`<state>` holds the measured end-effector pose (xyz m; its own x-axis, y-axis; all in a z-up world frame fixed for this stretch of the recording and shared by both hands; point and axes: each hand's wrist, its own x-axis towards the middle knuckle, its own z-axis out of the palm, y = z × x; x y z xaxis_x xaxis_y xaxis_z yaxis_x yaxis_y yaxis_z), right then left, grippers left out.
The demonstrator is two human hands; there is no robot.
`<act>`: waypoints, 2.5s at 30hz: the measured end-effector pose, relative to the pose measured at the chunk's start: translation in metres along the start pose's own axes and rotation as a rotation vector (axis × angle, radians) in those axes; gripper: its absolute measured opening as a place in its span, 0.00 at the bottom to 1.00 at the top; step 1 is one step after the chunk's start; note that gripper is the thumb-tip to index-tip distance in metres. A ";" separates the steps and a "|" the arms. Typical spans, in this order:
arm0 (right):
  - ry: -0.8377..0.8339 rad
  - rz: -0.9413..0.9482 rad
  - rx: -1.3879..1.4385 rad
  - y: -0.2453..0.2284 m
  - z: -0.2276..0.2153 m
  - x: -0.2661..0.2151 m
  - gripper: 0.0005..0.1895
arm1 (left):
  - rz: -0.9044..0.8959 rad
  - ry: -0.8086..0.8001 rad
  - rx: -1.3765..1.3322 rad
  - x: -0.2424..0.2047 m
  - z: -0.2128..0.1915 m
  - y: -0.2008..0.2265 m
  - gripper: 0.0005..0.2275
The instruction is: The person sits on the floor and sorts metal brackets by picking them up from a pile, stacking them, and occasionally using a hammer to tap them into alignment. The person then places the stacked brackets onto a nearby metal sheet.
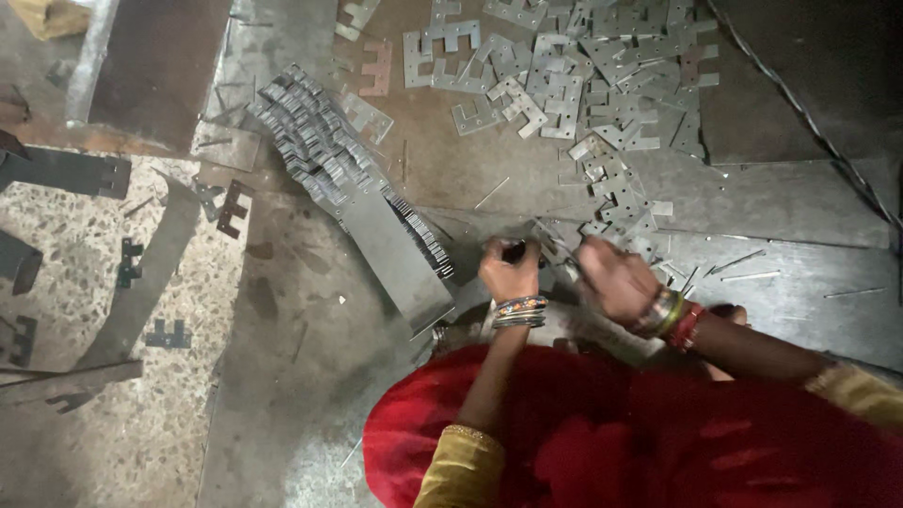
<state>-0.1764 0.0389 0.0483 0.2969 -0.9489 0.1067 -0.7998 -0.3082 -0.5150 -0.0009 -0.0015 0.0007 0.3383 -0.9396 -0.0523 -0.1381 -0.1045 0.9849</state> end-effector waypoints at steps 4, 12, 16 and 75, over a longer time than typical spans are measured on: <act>-0.114 0.128 -0.055 0.000 -0.001 0.003 0.14 | 0.080 0.012 -0.003 0.000 0.003 0.001 0.10; -0.367 0.209 -0.104 0.001 -0.002 0.000 0.18 | 0.068 0.025 0.042 0.002 0.002 0.000 0.09; 0.010 0.040 -0.064 0.005 0.002 -0.007 0.15 | 0.070 0.036 0.012 0.002 0.002 0.000 0.09; 0.494 1.094 -0.382 0.279 -0.025 -0.270 0.22 | 0.089 -0.100 0.009 0.016 -0.013 -0.069 0.14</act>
<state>-0.4932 0.2076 -0.1031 -0.7756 -0.6179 0.1290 -0.6275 0.7323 -0.2647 0.0258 -0.0051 -0.0659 0.2303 -0.9729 0.0187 -0.1716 -0.0217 0.9849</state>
